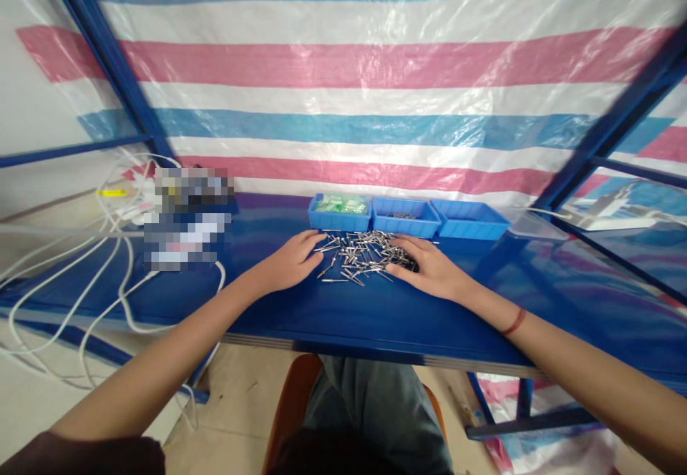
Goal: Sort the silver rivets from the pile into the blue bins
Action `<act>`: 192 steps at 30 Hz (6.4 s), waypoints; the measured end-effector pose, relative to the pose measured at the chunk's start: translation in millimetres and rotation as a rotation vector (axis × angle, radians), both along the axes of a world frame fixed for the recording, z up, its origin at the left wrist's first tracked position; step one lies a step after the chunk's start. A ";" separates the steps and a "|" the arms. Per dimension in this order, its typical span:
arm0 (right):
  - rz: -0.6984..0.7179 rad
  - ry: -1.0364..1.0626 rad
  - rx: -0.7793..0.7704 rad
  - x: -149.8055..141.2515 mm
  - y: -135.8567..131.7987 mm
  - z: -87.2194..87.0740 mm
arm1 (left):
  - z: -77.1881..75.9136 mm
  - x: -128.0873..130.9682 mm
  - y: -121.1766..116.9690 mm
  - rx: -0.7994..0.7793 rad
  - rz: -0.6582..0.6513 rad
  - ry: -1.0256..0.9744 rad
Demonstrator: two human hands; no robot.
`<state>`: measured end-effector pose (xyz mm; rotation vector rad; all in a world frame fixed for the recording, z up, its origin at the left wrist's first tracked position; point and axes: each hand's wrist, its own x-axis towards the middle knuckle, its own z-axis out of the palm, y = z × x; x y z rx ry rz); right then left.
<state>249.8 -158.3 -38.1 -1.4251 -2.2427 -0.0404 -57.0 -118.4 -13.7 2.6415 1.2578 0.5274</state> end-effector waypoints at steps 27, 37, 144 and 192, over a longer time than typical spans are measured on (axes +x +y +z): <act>-0.227 0.570 0.087 12.1 2.2 4.9 | -4.8 58.1 -5.3 0.112 -0.372 0.068; -0.240 0.689 0.085 23.6 5.9 17.5 | -8.7 86.0 10.5 0.142 -0.460 0.055; -0.312 0.007 0.186 4.6 36.8 57.9 | 1.4 93.0 17.7 0.218 -0.233 -0.496; 0.105 -0.071 0.082 -6.7 30.2 9.5 | -6.5 81.8 -2.3 0.104 -0.257 0.132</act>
